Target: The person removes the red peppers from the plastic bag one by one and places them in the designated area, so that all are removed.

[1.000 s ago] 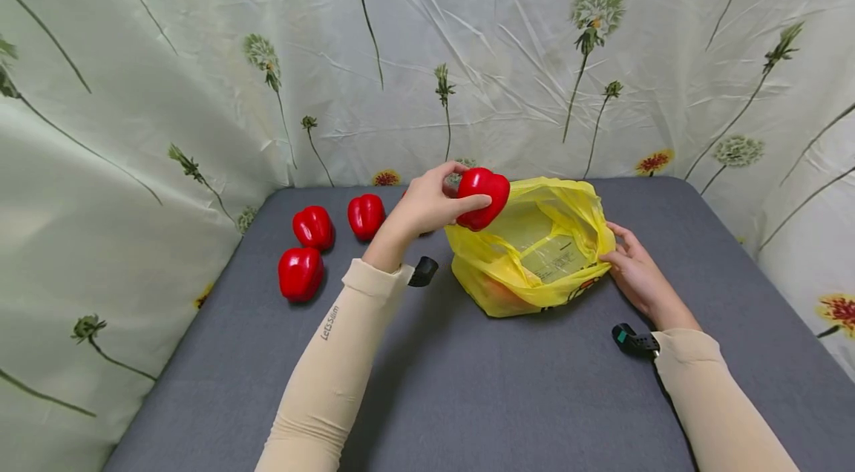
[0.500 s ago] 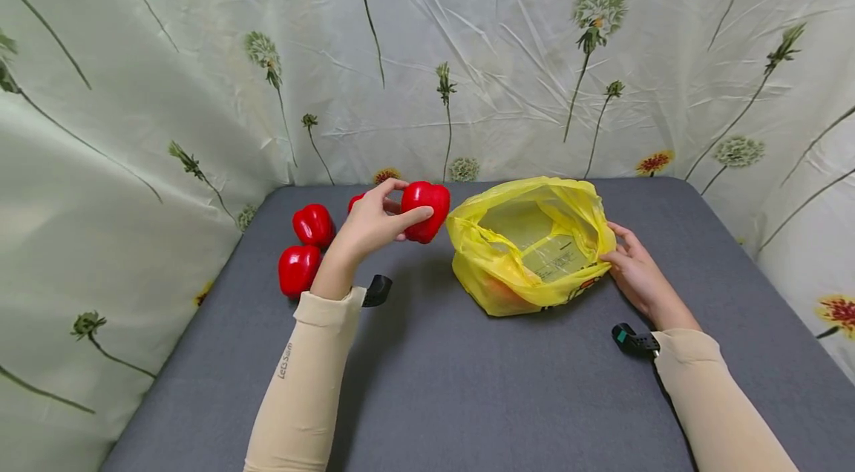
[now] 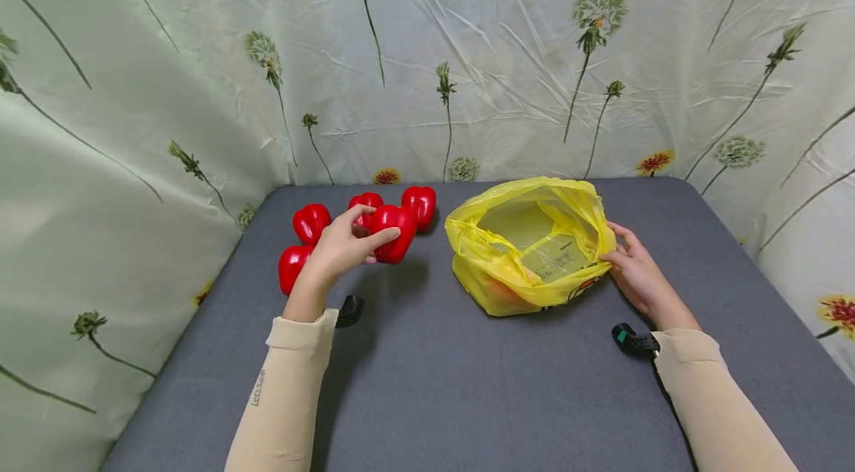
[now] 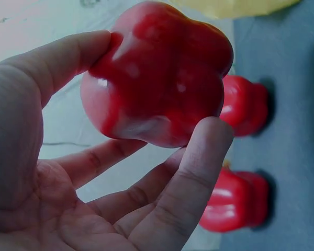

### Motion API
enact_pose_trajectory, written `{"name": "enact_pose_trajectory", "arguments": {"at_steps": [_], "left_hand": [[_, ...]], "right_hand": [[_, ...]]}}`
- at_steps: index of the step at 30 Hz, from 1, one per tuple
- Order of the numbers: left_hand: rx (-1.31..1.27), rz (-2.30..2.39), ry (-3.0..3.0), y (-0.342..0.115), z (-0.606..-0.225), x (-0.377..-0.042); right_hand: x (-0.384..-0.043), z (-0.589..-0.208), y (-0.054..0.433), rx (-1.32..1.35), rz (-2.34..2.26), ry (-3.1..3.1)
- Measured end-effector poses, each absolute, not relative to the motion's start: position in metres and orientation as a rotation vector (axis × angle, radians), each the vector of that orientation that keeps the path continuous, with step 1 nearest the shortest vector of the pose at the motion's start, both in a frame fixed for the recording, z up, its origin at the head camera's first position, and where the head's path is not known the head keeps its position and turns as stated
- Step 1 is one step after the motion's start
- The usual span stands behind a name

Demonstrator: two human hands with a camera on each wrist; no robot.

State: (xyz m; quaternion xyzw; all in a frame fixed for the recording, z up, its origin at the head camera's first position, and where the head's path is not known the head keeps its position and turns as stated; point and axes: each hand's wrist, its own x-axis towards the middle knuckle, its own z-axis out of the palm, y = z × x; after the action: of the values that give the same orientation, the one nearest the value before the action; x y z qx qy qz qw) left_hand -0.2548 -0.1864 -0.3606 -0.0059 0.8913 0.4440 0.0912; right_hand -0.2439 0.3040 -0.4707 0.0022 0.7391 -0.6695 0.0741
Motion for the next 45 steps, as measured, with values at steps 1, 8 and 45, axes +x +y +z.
{"name": "enact_pose_trajectory", "arguments": {"at_steps": [1,8,45], "left_hand": [[-0.030,1.319,2.643,-0.190,-0.362,-0.254],[-0.094,1.292,2.627,-0.207,-0.377,-0.248],[-0.179,1.322,2.566,-0.226,-0.417,-0.237]], "right_hand": [[-0.244,-0.471,0.304,-0.002,-2.017,2.213],[-0.245,-0.470,0.304,-0.045,-2.059,2.177],[-0.242,-0.471,0.305,-0.024,-2.035,2.209]]}}
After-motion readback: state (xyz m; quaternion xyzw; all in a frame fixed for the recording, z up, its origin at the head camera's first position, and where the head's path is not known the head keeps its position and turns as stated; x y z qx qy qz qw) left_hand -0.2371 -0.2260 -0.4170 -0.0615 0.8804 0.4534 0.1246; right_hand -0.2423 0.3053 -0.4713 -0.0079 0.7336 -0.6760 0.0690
